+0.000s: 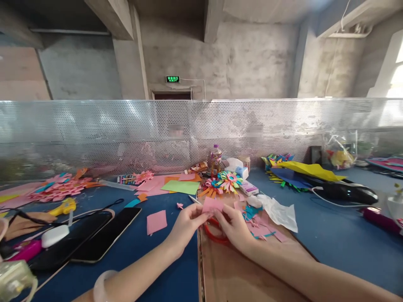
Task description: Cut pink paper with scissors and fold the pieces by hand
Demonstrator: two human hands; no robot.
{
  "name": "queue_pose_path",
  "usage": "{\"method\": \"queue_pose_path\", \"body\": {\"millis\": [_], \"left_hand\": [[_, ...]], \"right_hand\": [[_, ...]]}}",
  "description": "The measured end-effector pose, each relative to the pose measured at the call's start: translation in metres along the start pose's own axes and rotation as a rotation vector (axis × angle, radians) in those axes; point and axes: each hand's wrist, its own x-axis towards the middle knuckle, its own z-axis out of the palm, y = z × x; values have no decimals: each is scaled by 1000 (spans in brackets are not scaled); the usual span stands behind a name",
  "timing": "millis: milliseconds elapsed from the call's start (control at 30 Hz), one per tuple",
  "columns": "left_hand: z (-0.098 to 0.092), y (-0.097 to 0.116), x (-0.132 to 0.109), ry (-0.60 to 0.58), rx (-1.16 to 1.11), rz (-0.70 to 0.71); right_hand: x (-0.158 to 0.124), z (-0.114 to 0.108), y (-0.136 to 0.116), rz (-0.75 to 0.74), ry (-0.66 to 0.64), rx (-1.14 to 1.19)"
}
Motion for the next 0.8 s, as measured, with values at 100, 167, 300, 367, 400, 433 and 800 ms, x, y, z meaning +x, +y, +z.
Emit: {"method": "queue_pose_path", "body": {"millis": [100,167,300,367,400,433,800], "left_hand": [[0,-1,1,-5,-18,-31],[-1,0,1,0,-22,-32],[-3,1,2,14,-33,-60],[-2,2,1,7,-41,-74],[-2,3,1,5,-43,-77],[-1,4,1,6,-43,-76],[0,7,0,60,-15,-68]], "right_hand": [[-1,0,0,26,-16,45],[0,-1,-2,32,-46,97],[0,-1,-4,90,-103,234],[-1,-2,-2,151,-100,272],[-2,-2,-2,176,-93,285],[-2,-3,-1,193,-86,298],[-7,-5,-7,314,-115,449]]}}
